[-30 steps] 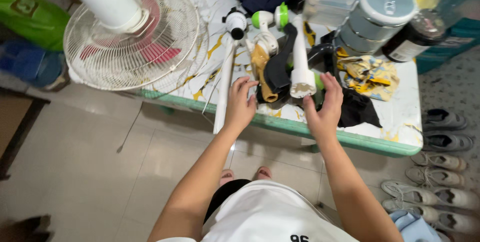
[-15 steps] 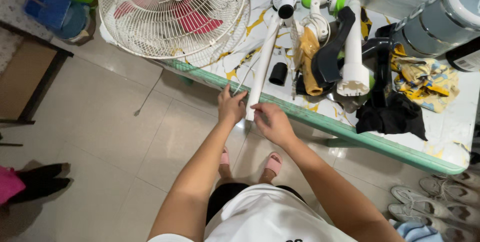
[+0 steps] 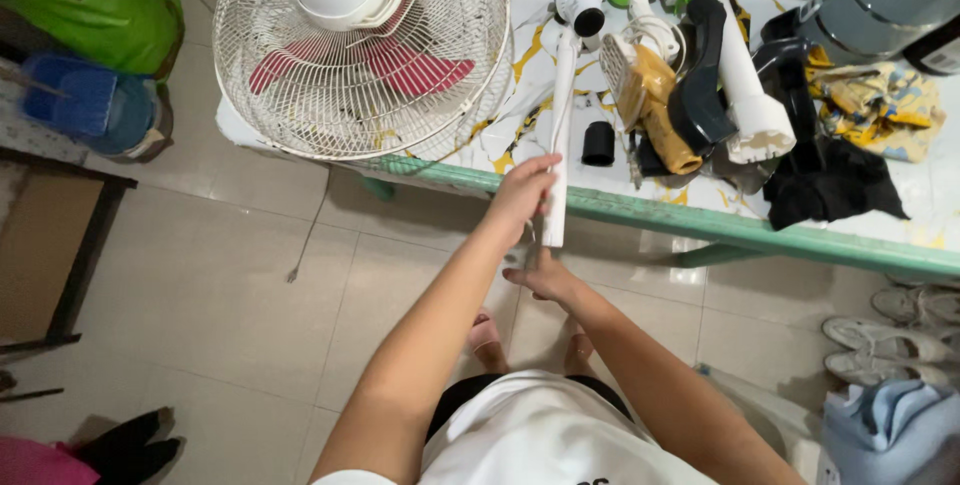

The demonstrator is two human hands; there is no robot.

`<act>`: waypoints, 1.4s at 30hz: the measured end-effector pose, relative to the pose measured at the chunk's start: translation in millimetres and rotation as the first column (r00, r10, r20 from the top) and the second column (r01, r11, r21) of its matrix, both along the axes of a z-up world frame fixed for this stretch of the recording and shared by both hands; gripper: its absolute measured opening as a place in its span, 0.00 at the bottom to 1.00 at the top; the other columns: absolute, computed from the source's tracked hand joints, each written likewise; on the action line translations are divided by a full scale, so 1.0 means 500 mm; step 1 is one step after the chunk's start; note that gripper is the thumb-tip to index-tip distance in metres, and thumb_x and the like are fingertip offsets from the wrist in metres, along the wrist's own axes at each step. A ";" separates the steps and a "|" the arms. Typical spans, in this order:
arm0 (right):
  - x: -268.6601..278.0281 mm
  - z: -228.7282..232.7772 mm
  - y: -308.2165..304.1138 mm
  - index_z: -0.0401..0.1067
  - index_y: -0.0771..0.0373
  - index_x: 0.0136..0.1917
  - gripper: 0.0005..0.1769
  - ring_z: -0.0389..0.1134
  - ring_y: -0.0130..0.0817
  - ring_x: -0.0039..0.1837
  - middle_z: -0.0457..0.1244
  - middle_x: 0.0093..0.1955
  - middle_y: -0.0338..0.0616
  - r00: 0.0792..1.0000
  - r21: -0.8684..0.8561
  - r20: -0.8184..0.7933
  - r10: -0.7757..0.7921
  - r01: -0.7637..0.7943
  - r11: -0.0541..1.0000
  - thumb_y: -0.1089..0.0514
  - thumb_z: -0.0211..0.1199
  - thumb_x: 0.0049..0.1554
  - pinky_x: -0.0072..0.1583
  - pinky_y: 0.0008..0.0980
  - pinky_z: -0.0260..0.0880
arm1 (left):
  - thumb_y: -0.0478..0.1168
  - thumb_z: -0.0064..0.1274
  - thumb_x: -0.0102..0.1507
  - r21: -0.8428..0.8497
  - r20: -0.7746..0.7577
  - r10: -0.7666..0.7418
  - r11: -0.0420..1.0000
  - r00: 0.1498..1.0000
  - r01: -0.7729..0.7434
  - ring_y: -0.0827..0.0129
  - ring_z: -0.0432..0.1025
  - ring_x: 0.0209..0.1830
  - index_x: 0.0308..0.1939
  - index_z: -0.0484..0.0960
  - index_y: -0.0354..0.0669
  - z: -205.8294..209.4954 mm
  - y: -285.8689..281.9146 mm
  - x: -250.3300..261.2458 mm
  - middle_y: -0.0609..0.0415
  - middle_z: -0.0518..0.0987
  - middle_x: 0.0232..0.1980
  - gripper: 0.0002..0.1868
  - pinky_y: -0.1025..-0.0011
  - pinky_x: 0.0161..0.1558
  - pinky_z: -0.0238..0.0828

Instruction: The person disassembles a small handheld fan by removing its blades and separating the housing, then reassembles it. They also detach the front grille from a larger standing fan, remove the power cord, and place the components on a cluttered table.

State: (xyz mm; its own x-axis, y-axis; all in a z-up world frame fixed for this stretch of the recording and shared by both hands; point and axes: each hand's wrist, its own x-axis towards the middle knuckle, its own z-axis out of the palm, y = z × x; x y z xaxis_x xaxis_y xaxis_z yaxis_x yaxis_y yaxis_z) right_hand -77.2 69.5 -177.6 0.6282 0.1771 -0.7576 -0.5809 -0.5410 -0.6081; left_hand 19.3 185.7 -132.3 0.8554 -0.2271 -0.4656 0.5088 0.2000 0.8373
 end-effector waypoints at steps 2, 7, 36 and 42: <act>-0.012 -0.020 0.021 0.41 0.64 0.78 0.50 0.63 0.37 0.57 0.60 0.61 0.48 0.996 0.038 0.013 -0.086 0.085 0.996 0.40 0.65 0.58 0.51 0.35 0.68 | 0.40 0.50 0.65 -0.259 -0.133 -0.073 0.965 0.988 0.037 0.58 0.71 0.45 0.74 0.64 0.45 0.057 0.026 0.017 0.50 0.76 0.49 0.32 0.59 0.45 0.69; -0.031 -0.079 0.027 0.60 0.72 0.67 0.35 0.55 0.30 0.57 0.56 0.58 0.43 0.955 0.412 0.161 -0.249 0.164 0.896 0.36 0.59 0.71 0.54 0.28 0.57 | 0.42 0.54 0.68 0.041 -0.030 -0.355 0.933 0.934 0.357 0.67 0.71 0.58 0.81 0.34 0.51 0.128 0.071 -0.031 0.47 0.78 0.66 0.49 0.68 0.44 0.63; -0.435 0.006 -0.242 0.74 0.66 0.49 0.36 0.64 0.33 0.50 0.66 0.46 0.43 0.946 0.751 0.097 -0.311 0.135 0.646 0.32 0.43 0.70 0.59 0.38 0.67 | 0.51 0.41 0.73 -0.461 0.420 -0.026 0.855 0.907 0.238 0.46 0.79 0.55 0.65 0.65 0.40 0.275 -0.114 -0.115 0.33 0.75 0.66 0.23 0.54 0.52 0.80; -0.534 0.085 -0.383 0.67 0.56 0.51 0.09 0.52 0.25 0.36 0.54 0.36 0.31 0.708 0.813 -0.071 -0.703 0.449 0.370 0.52 0.53 0.71 0.43 0.29 0.59 | 0.49 0.57 0.63 0.795 0.490 -0.818 0.561 0.301 0.229 0.33 0.49 0.79 0.69 0.57 0.26 0.135 -0.320 -0.406 0.20 0.57 0.74 0.40 0.56 0.77 0.51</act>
